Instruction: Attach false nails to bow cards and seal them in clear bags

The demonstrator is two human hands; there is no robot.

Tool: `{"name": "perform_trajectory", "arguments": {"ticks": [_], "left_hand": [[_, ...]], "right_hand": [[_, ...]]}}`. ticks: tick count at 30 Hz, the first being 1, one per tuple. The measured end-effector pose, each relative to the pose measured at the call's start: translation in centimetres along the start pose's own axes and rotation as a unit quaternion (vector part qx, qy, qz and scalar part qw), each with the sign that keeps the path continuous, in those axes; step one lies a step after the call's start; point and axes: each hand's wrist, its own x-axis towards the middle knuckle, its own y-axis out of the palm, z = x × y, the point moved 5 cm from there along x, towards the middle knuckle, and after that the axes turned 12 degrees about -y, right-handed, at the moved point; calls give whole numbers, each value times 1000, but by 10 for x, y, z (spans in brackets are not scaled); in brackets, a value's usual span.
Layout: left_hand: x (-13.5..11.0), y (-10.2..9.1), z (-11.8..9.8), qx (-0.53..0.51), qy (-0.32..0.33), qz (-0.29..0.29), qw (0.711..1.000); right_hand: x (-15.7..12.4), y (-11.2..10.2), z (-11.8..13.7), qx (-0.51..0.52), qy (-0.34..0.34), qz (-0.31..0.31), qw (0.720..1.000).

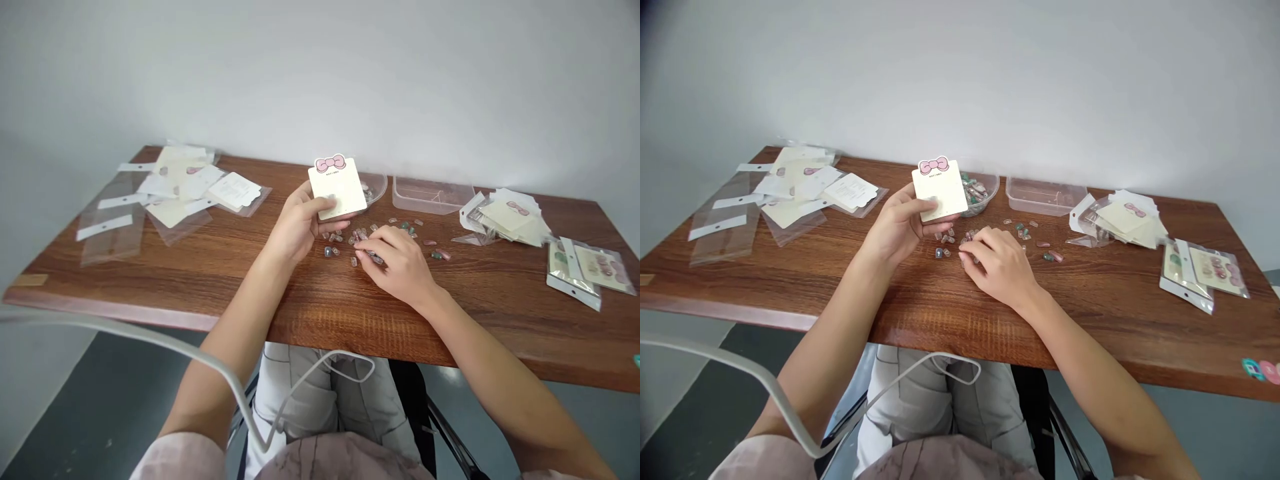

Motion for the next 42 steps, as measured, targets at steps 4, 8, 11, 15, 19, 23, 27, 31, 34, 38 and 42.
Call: {"name": "perform_trajectory", "arguments": {"ticks": [4, 8, 11, 15, 19, 23, 27, 31, 34, 38, 42], "left_hand": [[2, 0, 4, -11, -15, 12, 1000], [2, 4, 7, -7, -20, 16, 1000], [1, 5, 7, -8, -23, 17, 1000], [1, 3, 6, -20, -23, 12, 999], [1, 2, 5, -26, -31, 13, 999], [1, 2, 4, -23, -36, 2, 999], [2, 0, 4, -22, -34, -10, 999], [3, -1, 4, -16, -30, -15, 999], [2, -1, 4, -7, -33, -20, 999], [1, -1, 3, -2, -35, -26, 999], [2, -1, 3, -4, -37, -27, 999]], "right_hand": [[0, 23, 4, 21, 6, 79, 997], [2, 35, 8, 27, 13, 116, 993], [3, 42, 10, 16, 14, 147, 989], [5, 47, 14, 12, 1, 181, 983], [3, 46, 17, 27, -28, 188, 981], [2, 35, 17, 61, -58, 157, 984], [2, 6, -3, 81, 1, 85, 993], [-8, -22, -44, 58, 138, 91, 984], [-19, -29, -67, 13, 201, 127, 971], [-23, -22, -71, 13, 195, 165, 967], [-19, -9, -59, 19, 135, 205, 969]]}}
